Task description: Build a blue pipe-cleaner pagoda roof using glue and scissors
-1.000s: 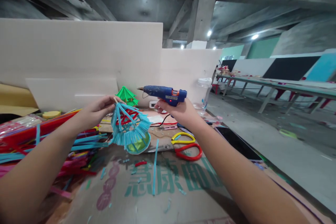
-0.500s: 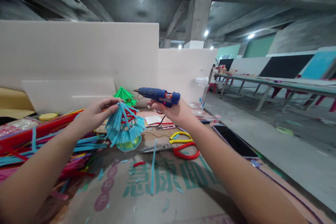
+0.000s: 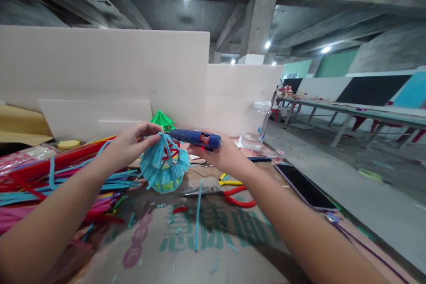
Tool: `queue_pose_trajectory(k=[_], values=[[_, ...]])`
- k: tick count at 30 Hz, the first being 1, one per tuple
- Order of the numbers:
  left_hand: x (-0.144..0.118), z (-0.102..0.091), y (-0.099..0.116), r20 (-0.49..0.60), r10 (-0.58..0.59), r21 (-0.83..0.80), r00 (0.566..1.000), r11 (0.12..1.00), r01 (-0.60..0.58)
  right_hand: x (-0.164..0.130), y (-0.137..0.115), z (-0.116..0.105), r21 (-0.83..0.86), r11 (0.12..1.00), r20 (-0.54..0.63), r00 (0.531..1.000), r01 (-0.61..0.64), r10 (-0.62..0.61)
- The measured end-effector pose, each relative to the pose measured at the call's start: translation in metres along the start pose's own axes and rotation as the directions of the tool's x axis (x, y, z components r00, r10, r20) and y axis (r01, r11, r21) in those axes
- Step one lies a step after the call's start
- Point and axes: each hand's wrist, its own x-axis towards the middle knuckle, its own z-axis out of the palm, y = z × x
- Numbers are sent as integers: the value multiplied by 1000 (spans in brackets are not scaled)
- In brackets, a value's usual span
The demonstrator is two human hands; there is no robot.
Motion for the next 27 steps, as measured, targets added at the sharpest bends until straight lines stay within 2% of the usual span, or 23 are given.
queue_pose_trajectory(k=[10,17,22,27], values=[[1,2,-3,-15,20,-120,1000,993,-22,2,-1,4,-53,997,-19,998,-60,59],[0,2,3,-46,-9,-75,999,997,5,2,-1,4,-70,996,-31,998,-58,56],[0,1,1,-24,-19,-91,1000,996,17,3,2,4,-121,992,-65,998,-31,23],[0,-1,-2,-10,-16,-88,1000,996,15,3,0,4,-112,994,-48,999,-19,14]])
